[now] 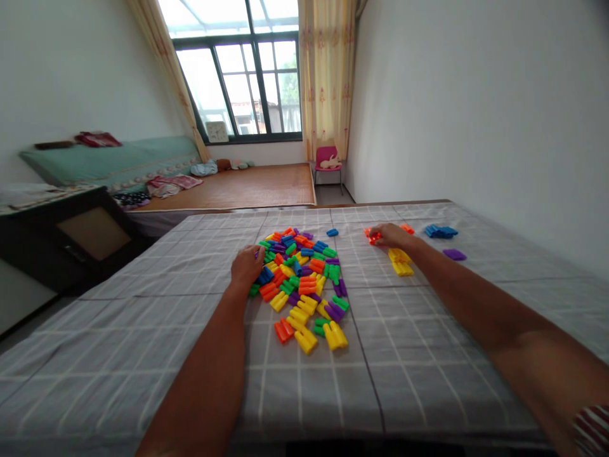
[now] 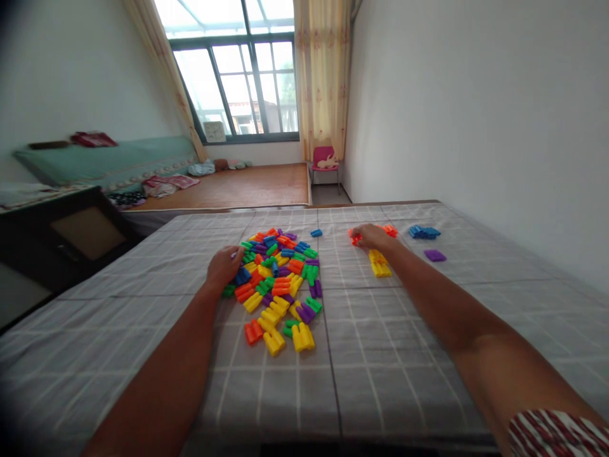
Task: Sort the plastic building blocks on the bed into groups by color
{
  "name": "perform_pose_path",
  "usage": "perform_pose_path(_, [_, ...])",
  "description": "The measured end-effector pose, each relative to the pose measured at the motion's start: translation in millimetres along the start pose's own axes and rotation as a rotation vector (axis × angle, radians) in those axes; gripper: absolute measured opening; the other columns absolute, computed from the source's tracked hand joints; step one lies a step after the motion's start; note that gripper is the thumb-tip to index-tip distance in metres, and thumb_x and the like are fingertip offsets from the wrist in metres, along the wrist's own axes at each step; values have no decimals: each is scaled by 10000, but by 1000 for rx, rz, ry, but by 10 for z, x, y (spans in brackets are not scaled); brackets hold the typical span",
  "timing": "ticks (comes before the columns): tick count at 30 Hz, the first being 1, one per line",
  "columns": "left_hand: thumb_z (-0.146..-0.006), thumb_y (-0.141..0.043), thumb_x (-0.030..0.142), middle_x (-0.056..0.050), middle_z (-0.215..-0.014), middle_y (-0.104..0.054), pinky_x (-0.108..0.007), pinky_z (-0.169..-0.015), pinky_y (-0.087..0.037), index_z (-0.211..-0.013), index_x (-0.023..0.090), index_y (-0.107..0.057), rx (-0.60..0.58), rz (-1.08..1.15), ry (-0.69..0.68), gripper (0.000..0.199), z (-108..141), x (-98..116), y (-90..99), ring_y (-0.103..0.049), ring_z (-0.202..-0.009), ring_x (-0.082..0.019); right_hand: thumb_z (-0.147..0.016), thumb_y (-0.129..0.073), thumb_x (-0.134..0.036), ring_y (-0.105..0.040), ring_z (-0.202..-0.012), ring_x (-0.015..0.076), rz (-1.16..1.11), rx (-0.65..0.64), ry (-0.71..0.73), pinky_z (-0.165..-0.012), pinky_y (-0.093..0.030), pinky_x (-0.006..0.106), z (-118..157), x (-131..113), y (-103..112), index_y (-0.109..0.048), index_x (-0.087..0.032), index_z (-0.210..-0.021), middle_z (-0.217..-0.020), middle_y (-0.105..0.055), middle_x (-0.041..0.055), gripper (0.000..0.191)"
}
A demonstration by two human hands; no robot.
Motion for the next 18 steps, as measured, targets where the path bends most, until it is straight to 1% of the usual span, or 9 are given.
perform_pose_path(2, [-933,-363,380,-90,-1118,-679,-298,-898,-444,-1038,206,-691,-8,22,24,385,-8,-30,-29,-600,-1054,-212,-743,-664,-177,-632,-979,217,16,23,16,-828,-459,282,-44,-121,59,-705,-191,-1052,-1096,-696,85,313])
perform_pose_path(4, [-927,-396,375,-93,-1168,-662,-302,-948,-429,-1115,205,-667,-32,49,19,371,-12,-44,-76,-581,-1109,-208,-772,-652,-206,-637,-934,201,-19,65,60,-817,-460,283,-112,-388,131,-695,-191,-1070,-1093,-692,84,302])
perform_pose_path(7, [-919,-434,386,-87,-1216,-641,-304,-984,-419,-1181,200,-637,-71,96,-34,380,-3,-14,-132,-564,-1148,-198,-835,-598,-246,-643,-846,167,-135,79,189,-785,-464,266,-255,-992,183,-689,-194,-1069,-1039,-707,61,257])
perform_pose_path(9, [-913,-449,369,-77,-1208,-646,-300,-991,-421,-1159,197,-652,-84,136,-98,363,10,35,-139,-569,-1140,-193,-850,-573,-235,-646,-845,165,-179,64,278,-785,-463,260,-374,-1399,161,-692,-189,-1065,-1029,-713,61,249])
perform_pose_path(11, [-897,-467,317,-62,-1180,-663,-296,-988,-431,-1122,202,-673,-85,176,-147,326,21,82,-129,-583,-1119,-190,-849,-563,-211,-647,-881,175,-185,69,302,-802,-462,262,-508,-1701,102,-691,-183,-1078,-1055,-711,71,264])
perform_pose_path(12, [-887,-475,288,-54,-1167,-671,-295,-981,-438,-1109,207,-680,-82,195,-155,314,24,97,-122,-590,-1107,-189,-846,-562,-204,-647,-903,182,-182,83,290,-815,-462,266,-576,-1803,64,-686,-179,-1095,-1077,-706,79,280])
perform_pose_path(14, [-869,-479,238,-43,-1150,-682,-289,-961,-454,-1106,215,-685,-69,233,-144,314,22,109,-111,-605,-1081,-186,-850,-556,-208,-643,-946,197,-178,118,253,-843,-460,277,-695,-1923,-16,-672,-171,-1132,-1114,-695,95,307])
perform_pose_path(16, [-863,-475,212,-38,-1150,-684,-280,-945,-460,-1116,217,-682,-54,251,-125,326,14,104,-106,-614,-1065,-182,-862,-545,-223,-642,-967,207,-174,123,240,-856,-458,287,-781,-1977,-86,-672,-184,-1137,-1121,-695,94,305])
perform_pose_path(18, [-874,-469,222,-41,-1163,-680,-282,-937,-459,-1127,220,-677,-41,233,-93,327,8,89,-104,-616,-1061,-185,-875,-539,-257,-645,-962,209,-173,102,251,-844,-459,283,-840,-2009,-120,-691,-215,-1092,-1090,-707,74,268])
Point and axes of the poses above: each hand's wrist, its own z-axis away from the middle knuckle, its own y-axis out of the back of the hand, x = y × z, the point moved 3 cm from there along -z, towards the middle knuckle
